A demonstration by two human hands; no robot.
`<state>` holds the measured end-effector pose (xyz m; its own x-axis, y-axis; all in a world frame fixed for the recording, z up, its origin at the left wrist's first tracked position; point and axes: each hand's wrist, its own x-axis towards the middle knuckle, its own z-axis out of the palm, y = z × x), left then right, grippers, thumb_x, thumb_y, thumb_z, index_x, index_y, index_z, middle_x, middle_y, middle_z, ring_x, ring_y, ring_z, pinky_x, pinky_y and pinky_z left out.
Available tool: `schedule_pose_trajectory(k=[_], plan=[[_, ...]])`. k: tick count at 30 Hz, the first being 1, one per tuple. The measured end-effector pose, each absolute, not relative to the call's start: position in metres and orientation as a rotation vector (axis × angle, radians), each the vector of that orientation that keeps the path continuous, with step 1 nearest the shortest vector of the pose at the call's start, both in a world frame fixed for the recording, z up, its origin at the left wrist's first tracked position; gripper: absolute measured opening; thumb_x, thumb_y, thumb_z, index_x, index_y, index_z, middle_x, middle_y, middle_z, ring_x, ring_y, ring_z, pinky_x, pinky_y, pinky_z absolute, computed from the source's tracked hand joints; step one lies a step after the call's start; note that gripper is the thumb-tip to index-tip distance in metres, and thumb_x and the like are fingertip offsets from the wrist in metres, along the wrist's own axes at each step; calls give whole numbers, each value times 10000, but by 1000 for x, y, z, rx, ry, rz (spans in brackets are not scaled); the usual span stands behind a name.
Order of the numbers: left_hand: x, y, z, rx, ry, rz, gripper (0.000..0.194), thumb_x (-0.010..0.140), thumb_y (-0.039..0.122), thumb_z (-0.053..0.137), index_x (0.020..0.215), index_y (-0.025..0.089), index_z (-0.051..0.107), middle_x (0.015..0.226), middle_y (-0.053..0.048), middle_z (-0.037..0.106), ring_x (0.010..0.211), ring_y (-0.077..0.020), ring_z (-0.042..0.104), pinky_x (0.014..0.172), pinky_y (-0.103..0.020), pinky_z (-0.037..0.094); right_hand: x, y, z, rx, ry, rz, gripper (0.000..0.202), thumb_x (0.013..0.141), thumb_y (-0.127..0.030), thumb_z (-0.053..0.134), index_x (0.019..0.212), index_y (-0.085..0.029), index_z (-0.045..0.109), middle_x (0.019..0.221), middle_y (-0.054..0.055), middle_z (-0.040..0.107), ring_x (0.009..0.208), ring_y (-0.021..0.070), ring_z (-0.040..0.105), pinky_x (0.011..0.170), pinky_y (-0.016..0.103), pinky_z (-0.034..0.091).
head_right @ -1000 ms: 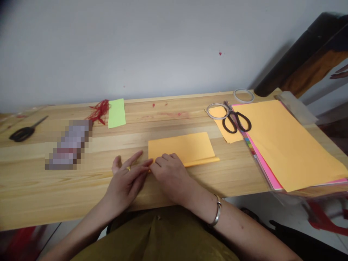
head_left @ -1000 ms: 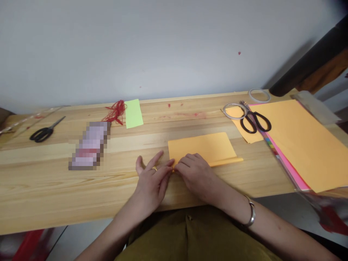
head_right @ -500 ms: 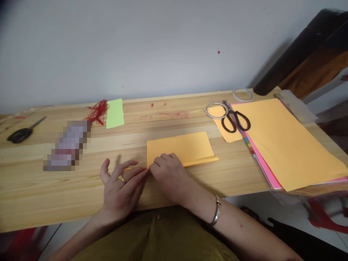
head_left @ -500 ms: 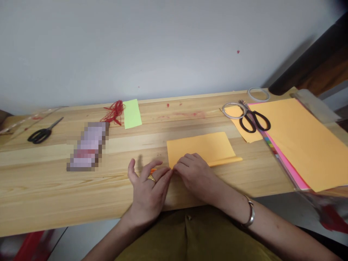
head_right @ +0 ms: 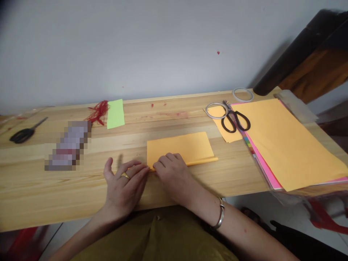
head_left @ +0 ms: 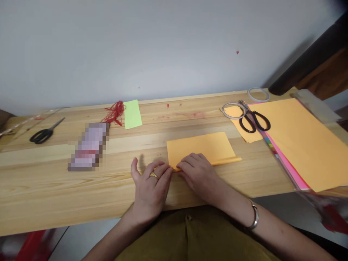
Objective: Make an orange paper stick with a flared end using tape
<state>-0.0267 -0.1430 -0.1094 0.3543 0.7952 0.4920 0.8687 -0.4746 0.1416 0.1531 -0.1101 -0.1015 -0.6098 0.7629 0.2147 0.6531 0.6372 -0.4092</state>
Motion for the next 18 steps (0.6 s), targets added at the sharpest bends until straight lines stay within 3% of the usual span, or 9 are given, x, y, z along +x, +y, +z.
schedule_pose_trajectory(k=[7,14,18], plan=[[-28,-142,-111,-2496,-1591,-736,245,824,107,550,967,272,662,946,-6,730,973,-248,604,1032,-648,106,156,-110,-105,-1132,-2481,382,137,899,-151,478,935,-154,610,890,66,606,866,193,476,776,329,329],[-25,-141,-107,-2476,-1667,-668,130,840,218,576,901,283,671,939,-10,722,969,-245,597,1023,-637,134,154,-109,-103,-1166,-2424,416,134,894,-187,503,911,-145,629,892,80,616,866,209,487,772,351,357],[-28,-139,-107,-2532,-1673,-626,173,843,192,544,913,283,673,947,-9,715,986,-248,593,1030,-623,120,164,-116,-62,-1013,-2149,801,176,917,-257,486,939,-158,629,938,56,630,912,165,526,835,314,402]])
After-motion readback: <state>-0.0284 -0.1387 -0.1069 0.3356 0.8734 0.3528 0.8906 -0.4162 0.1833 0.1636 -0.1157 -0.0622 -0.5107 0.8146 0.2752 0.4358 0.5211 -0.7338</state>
